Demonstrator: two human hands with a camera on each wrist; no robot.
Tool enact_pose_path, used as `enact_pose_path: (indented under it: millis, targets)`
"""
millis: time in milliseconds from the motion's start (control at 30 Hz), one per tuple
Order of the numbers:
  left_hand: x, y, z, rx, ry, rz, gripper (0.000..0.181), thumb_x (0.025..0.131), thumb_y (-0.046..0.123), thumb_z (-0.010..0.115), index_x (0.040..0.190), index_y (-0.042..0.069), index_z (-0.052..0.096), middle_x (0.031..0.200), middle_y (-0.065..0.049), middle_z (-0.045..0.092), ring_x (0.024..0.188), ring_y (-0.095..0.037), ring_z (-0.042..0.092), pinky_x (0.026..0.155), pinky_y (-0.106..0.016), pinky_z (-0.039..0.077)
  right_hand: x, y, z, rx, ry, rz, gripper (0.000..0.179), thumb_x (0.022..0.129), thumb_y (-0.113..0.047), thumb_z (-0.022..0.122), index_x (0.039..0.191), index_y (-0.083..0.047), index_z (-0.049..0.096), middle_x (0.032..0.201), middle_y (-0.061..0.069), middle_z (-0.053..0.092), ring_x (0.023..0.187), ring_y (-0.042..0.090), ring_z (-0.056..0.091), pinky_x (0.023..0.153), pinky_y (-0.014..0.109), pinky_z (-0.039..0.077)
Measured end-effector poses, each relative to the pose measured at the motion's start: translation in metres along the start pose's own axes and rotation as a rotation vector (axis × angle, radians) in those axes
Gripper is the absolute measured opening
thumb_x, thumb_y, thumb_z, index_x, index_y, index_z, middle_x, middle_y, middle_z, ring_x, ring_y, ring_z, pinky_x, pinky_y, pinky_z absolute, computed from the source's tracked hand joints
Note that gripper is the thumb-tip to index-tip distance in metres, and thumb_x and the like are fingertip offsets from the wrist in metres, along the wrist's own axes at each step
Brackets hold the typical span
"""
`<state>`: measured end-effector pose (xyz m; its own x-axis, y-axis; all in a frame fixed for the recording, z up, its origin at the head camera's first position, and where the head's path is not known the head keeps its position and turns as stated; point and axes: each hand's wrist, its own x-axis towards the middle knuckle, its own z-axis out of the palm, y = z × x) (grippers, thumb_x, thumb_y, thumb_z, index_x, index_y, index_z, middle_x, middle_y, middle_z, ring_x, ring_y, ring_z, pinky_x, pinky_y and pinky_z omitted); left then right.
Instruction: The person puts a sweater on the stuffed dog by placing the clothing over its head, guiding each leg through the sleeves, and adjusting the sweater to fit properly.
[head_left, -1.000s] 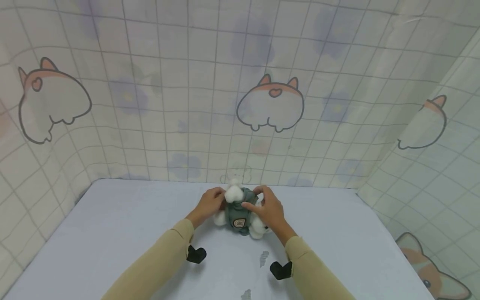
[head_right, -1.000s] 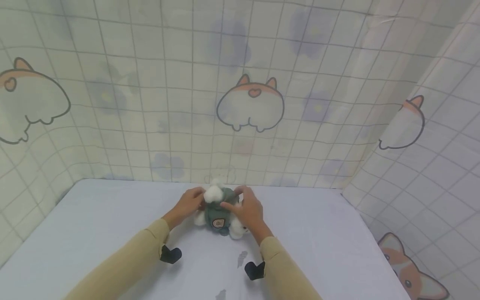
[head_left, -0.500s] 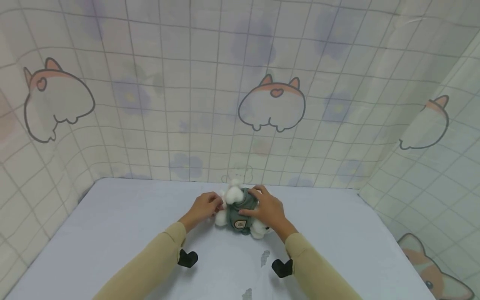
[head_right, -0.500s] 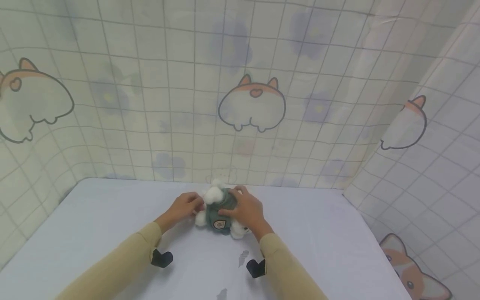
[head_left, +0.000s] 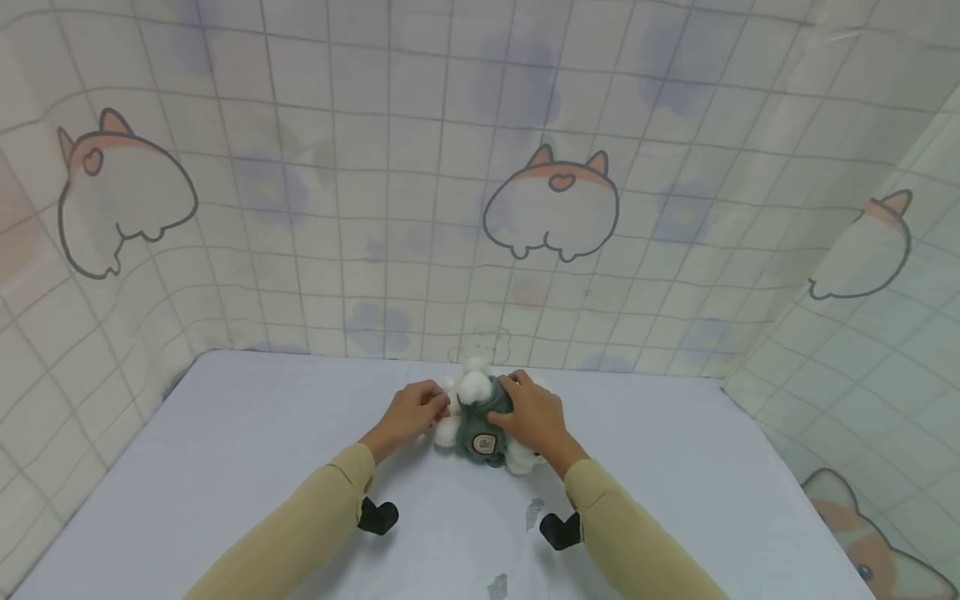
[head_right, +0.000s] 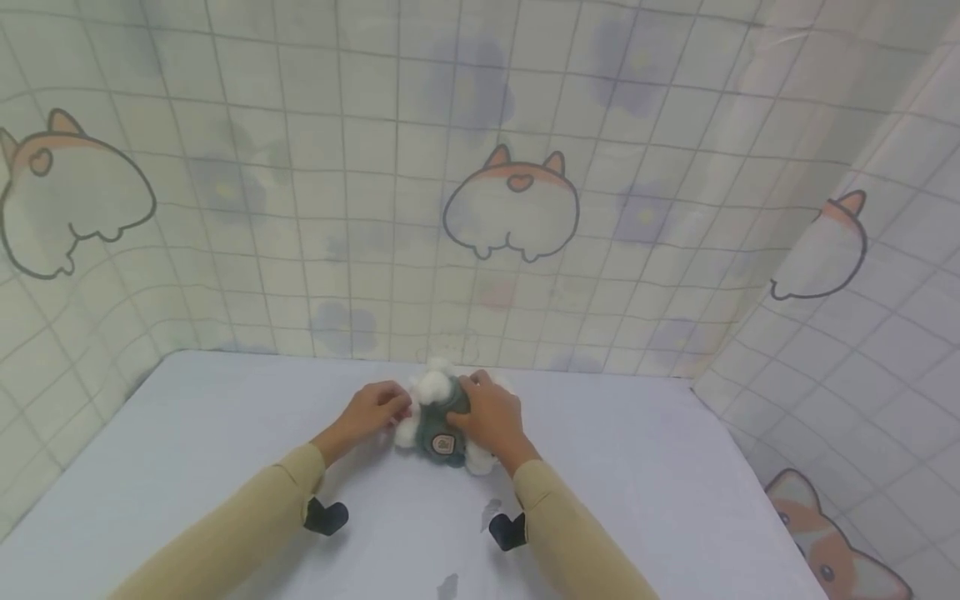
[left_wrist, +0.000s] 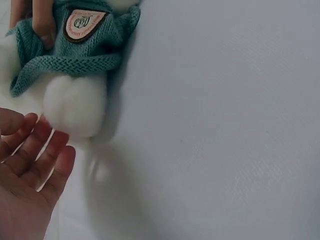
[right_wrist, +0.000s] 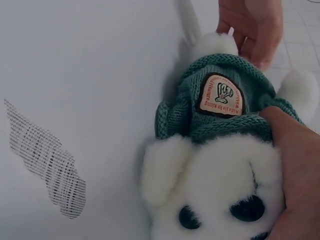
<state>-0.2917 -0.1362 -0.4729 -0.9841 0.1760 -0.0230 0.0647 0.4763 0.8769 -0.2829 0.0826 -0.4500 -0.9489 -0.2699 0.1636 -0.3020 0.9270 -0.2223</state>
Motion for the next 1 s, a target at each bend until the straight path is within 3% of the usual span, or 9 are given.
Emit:
enact_pose_path:
  millis: [233,433,600,833,1000]
  targets:
    - [0.004,0.018,0.001,0.006,0.096,0.168,0.017,0.099,0.025,0.055,0.099,0.013,0.067,0.093,-0.005,0.070,0.083,-0.017,0.065,0.066,-0.024,0.053,-0.001,0.001,0.001,0.004,0.016,0.007,0.062,0.084,-0.050,0.070,0.135,-0.019,0.055,0.123,0.002,0.058,0.092,0.022,0.063,0.067,0.038,0.053]
    - [0.005,0.035,0.002,0.007,0.098,0.256,0.020,0.100,0.018,0.053,0.109,0.011,0.068,0.110,-0.008,0.067,0.091,-0.021,0.065,0.067,-0.026,0.056,-0.003,0.001,0.003,0.018,0.026,0.014,0.063,0.083,-0.050,0.071,0.135,-0.018,0.055,0.122,0.003,0.059,0.094,0.023,0.064,0.070,0.040,0.053]
    - [0.009,0.039,0.005,-0.043,0.003,0.258,0.023,0.101,0.009,0.048,0.114,0.011,0.067,0.117,-0.009,0.066,0.092,-0.020,0.066,0.068,-0.027,0.058,-0.004,0.003,0.006,0.022,0.039,0.015,0.063,0.083,-0.050,0.071,0.135,-0.018,0.055,0.122,0.002,0.059,0.096,0.022,0.064,0.071,0.040,0.054]
    - [0.015,0.043,0.009,-0.043,-0.125,0.238,0.028,0.092,0.000,0.059,0.117,0.010,0.065,0.119,-0.011,0.067,0.091,-0.019,0.069,0.071,-0.027,0.059,-0.005,0.004,0.008,0.061,0.089,0.007,0.062,0.080,-0.047,0.075,0.130,-0.016,0.057,0.119,0.003,0.060,0.097,0.022,0.064,0.072,0.042,0.054]
    - [0.016,0.049,0.016,0.020,-0.133,0.221,0.031,0.089,-0.003,0.061,0.117,0.009,0.064,0.118,-0.014,0.067,0.072,-0.014,0.067,0.061,-0.025,0.058,-0.006,0.005,0.010,0.065,0.128,-0.002,0.060,0.079,-0.048,0.076,0.127,-0.017,0.059,0.117,0.002,0.062,0.097,0.023,0.065,0.074,0.043,0.055]
